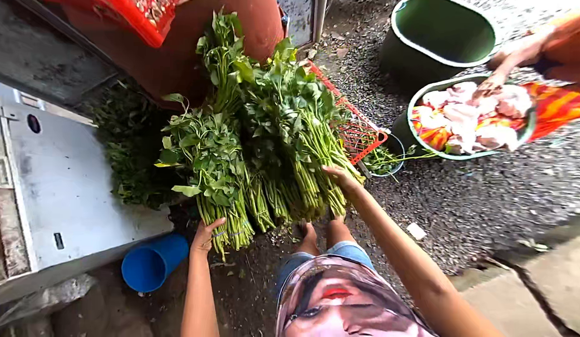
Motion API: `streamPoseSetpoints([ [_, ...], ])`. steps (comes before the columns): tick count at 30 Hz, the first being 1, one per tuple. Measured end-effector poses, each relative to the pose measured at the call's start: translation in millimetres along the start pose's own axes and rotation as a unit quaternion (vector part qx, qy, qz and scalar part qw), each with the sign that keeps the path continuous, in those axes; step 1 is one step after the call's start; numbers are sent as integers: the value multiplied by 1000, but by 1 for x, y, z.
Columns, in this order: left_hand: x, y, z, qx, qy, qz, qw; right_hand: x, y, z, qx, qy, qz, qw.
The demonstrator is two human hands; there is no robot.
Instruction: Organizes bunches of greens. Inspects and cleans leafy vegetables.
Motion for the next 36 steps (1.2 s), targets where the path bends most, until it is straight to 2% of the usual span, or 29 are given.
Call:
streamPoseSetpoints([
  [2, -2, 8, -3, -51, -17, -12, 999, 1, -8, 10, 176, -14, -80, 981],
  [4, -1, 16, -12, -99, -44, 1, 994, 15, -11, 19, 334, 19, -167, 927],
  [7, 4, 15, -27, -170, -70, -21, 983, 40, -19, 30, 484, 160, -245, 825],
  [9, 9, 2, -34, -269, -66, -85, 957, 53, -39, 33, 504, 259, -217, 795],
  [11, 15, -17, -36, -385, -27, -164, 908, 67, -76, 31, 519, 281, -125, 798],
  [12, 19, -30, -34, -421, -13, -186, 888, 73, -96, 23, 530, 264, -68, 803],
  [15, 25, -70, -18, -443, -53, -261, 856, 68, -145, -19, 541, 131, 123, 821],
  [17, 29, -85, -11, -437, -85, -320, 836, 54, -172, -45, 529, 66, 174, 828],
  [19, 30, -93, -2, -456, -93, -344, 816, 51, -196, -48, 551, 3, 164, 819],
  [21, 25, -94, 6, -474, -81, -339, 809, 49, -215, -46, 585, -11, 143, 799],
  [24, 14, -80, 9, -465, -47, -293, 834, 39, -235, -50, 605, -16, 131, 785],
  [27, 12, -76, 0, -427, -49, -259, 865, 30, -243, -59, 618, -29, 112, 778],
  [31, 17, -71, -14, -439, -18, -237, 867, 27, -242, -72, 596, -38, 115, 793],
  [33, 9, -59, -10, -428, -25, -235, 872, 22, -236, -77, 596, -15, 100, 797],
  [36, 2, -36, -9, -380, -43, -207, 901, 28, -222, -63, 539, -21, 72, 839],
])
Point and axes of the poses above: each hand's wrist, its own x-axis away from the middle knuckle, its own y-axis out of the back of the hand, z = x × y, the point moved 2 cm from there along -x, towards the middle knuckle, and after that the axes turned 4 degrees about -z, right-handed, at the moved point
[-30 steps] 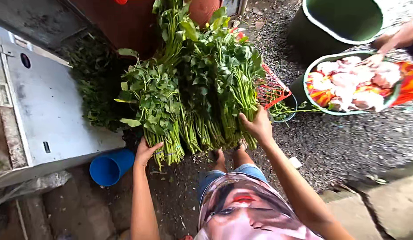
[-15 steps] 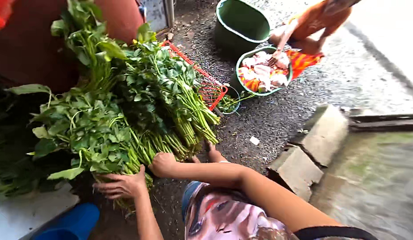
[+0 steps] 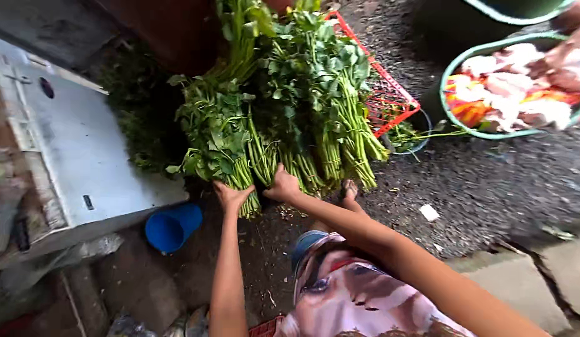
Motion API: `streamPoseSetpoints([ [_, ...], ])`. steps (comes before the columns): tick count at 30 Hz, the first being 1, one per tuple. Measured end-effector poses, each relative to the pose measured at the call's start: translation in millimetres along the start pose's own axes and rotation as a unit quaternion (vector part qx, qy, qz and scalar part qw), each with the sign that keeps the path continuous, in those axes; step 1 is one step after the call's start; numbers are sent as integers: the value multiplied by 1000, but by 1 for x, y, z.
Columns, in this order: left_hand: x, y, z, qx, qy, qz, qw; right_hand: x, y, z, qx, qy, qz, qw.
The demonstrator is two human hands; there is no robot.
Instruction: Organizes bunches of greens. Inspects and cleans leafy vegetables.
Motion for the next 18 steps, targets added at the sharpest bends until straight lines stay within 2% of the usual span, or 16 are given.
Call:
streamPoseSetpoints([
  [3, -11, 22, 8, 97, 11, 56, 994, 20, 37, 5, -201, -26, 86, 975],
  [7, -12, 57, 15, 270, 34, 125, 954, 13, 45, 0, -478, 9, 156, 864],
  [9, -4, 74, 18, 310, 47, 145, 938, 22, 61, 7, -524, 29, 177, 832],
  [12, 11, 96, 18, 356, 46, 156, 920, 39, 89, 20, -534, 37, 187, 824],
  [15, 21, 107, 20, 401, 52, 166, 900, 53, 93, 18, -529, 38, 167, 831],
  [18, 35, 111, 9, 421, 44, 139, 895, 58, 72, 15, -447, 22, 121, 886],
])
Point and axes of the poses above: each hand's wrist, its own x-axis away from the middle knuckle, its own y-axis out of the back of the hand, z = x × y, the point moved 2 cm from there along -x, towards the middle knuckle, and after that the axes turned 4 degrees about -z, right-handed, at the moved point
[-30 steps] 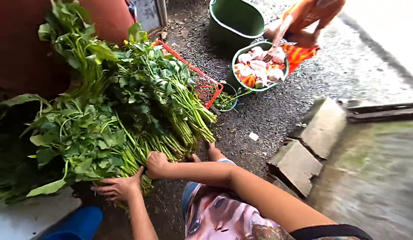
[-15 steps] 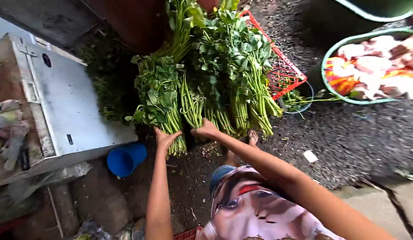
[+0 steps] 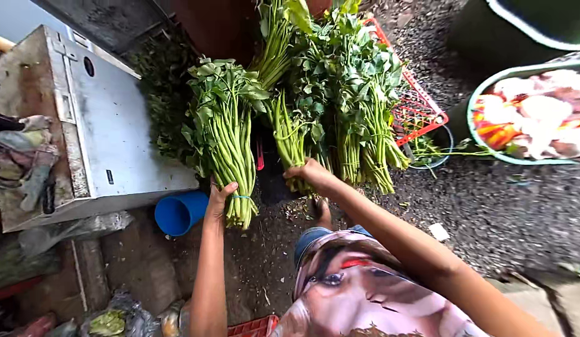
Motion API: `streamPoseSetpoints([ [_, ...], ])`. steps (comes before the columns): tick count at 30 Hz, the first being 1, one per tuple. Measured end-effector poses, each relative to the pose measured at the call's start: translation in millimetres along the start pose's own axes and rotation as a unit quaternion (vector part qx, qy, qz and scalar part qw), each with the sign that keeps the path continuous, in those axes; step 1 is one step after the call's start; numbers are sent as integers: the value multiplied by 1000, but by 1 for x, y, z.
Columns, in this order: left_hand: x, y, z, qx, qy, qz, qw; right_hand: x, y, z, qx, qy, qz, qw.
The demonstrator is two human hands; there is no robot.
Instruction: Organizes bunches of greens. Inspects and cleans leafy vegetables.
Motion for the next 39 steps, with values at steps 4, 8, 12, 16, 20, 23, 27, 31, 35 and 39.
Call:
streamPoseSetpoints([
  [4, 17, -20, -20, 21, -32, 0, 999, -35, -3, -63, 268, -6, -14, 963],
  [8, 36, -27, -40, 92, -55, 17, 994, -17, 21, -65, 437, 78, -94, 891],
  [12, 60, -36, -66, 138, -122, 49, 982, -10, 52, -60, 494, 35, -207, 844],
  [16, 76, -52, -80, 212, -178, 127, 953, -11, 59, -60, 517, -9, -249, 819],
  [20, 49, -86, -53, 81, -97, 62, 990, -26, 53, -59, 496, -45, -255, 829],
  [23, 30, -116, -36, 66, -54, 87, 993, -29, 64, -43, 461, -61, -229, 855],
  [27, 24, -125, -20, 243, -68, 184, 950, -31, 103, -28, 414, -66, -190, 888],
  [31, 30, -112, -27, 279, -82, 192, 937, -39, 121, -43, 331, -56, -179, 925],
  [35, 41, -94, -42, 269, -106, 159, 944, -33, 104, -50, 95, -100, -148, 979],
  [39, 55, -83, -61, 295, -171, 153, 928, -10, 93, -11, 11, -144, -67, 987],
])
Point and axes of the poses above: each hand's wrist, its own x-axis away from the middle knuckle, its own y-axis out of the back of the hand, z = x × y, the point moved 2 cm from there along -x, towards the middle knuckle, and after that the axes turned 4 degrees about -z, right-handed, at the moved point
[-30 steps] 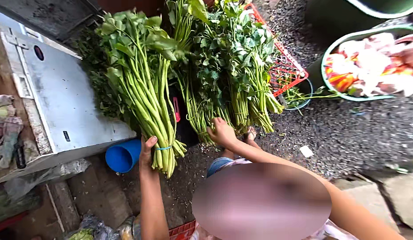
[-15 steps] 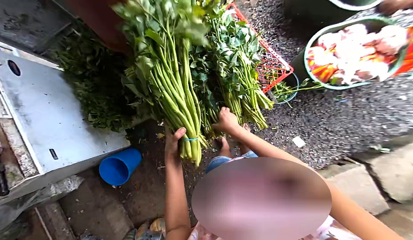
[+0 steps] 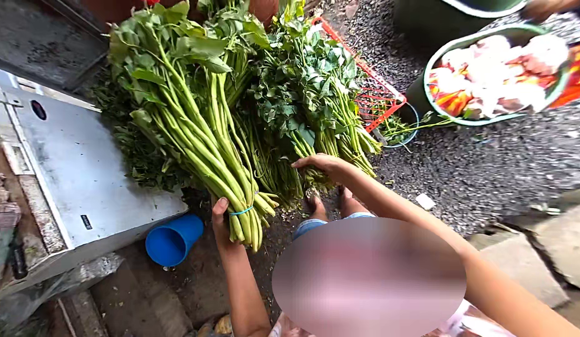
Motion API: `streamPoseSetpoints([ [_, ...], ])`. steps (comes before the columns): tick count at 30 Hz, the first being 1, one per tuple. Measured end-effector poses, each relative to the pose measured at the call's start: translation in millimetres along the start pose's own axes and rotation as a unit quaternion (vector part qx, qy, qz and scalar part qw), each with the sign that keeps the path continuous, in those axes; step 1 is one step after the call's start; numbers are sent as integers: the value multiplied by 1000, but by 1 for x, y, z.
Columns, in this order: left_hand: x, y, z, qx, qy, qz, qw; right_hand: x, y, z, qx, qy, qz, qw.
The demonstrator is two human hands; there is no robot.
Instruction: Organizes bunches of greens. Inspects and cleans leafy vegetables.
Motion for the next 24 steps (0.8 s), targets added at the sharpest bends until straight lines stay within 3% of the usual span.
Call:
streamPoseSetpoints([
  [6, 9, 8, -22, -29, -109, 39, 993, 73, 26, 24, 20, 71, 10, 997],
  [8, 11, 2, -20, 3, -104, 38, 994, 74, 39, 29, 96, 89, -43, 990],
  [10, 19, -12, -21, 29, -81, -12, 996, 68, 36, 27, 177, 97, -87, 976],
  [12, 17, -24, -25, 23, -58, -54, 997, 72, 27, 33, 197, 114, -69, 971],
  [15, 24, -12, -12, 48, -52, -10, 997, 76, 20, 33, 224, 121, -56, 965],
  [18, 26, -11, -9, 42, -43, -13, 998, 113, 17, 59, 167, 130, -20, 977],
  [21, 31, -8, 1, 51, -48, -18, 997, 115, 37, 60, 132, 92, -48, 986],
  [24, 31, -1, 15, 19, -46, -38, 998, 136, 45, 56, 56, 146, -30, 987],
])
Point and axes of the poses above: each hand's wrist, its own x-axis away from the middle knuckle, its own y-axis out of the back of the hand, z = x × y, the point moved 2 cm from there along -x, towards the middle knuckle, and after that the axes turned 4 degrees about -z, right-handed, at the moved point
